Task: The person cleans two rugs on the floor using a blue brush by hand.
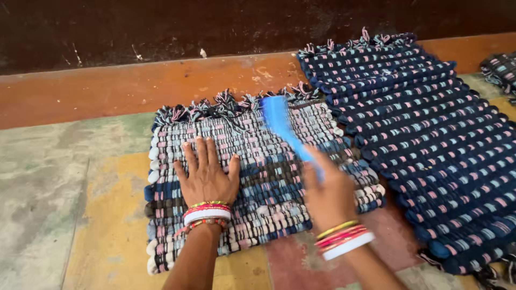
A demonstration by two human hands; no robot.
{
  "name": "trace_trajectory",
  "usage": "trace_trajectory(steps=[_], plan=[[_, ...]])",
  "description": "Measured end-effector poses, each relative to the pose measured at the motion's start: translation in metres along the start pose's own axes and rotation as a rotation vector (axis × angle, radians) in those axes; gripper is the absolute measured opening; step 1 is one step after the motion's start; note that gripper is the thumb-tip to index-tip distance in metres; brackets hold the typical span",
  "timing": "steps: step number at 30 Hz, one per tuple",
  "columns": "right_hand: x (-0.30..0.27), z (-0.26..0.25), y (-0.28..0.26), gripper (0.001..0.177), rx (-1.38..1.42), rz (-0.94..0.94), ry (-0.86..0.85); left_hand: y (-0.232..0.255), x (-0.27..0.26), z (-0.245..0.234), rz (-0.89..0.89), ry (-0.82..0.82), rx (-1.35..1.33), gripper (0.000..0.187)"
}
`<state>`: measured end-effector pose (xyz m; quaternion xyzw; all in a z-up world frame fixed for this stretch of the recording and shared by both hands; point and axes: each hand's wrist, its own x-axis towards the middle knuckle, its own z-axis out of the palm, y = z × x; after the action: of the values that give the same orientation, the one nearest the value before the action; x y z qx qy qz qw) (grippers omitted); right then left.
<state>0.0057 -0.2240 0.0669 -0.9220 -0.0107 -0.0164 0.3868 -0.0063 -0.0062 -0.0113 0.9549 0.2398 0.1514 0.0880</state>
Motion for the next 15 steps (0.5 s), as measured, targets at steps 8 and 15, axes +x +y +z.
trace_trajectory(steps=[8,15], plan=[[0.001,0.025,-0.009,0.037,-0.149,-0.302,0.073,0.0,0.003,-0.003,0.025,0.003,-0.043,0.079],[0.025,-0.014,0.028,0.03,-0.258,-0.282,0.302,0.004,0.006,-0.015,0.07,-0.085,-0.06,0.081]])
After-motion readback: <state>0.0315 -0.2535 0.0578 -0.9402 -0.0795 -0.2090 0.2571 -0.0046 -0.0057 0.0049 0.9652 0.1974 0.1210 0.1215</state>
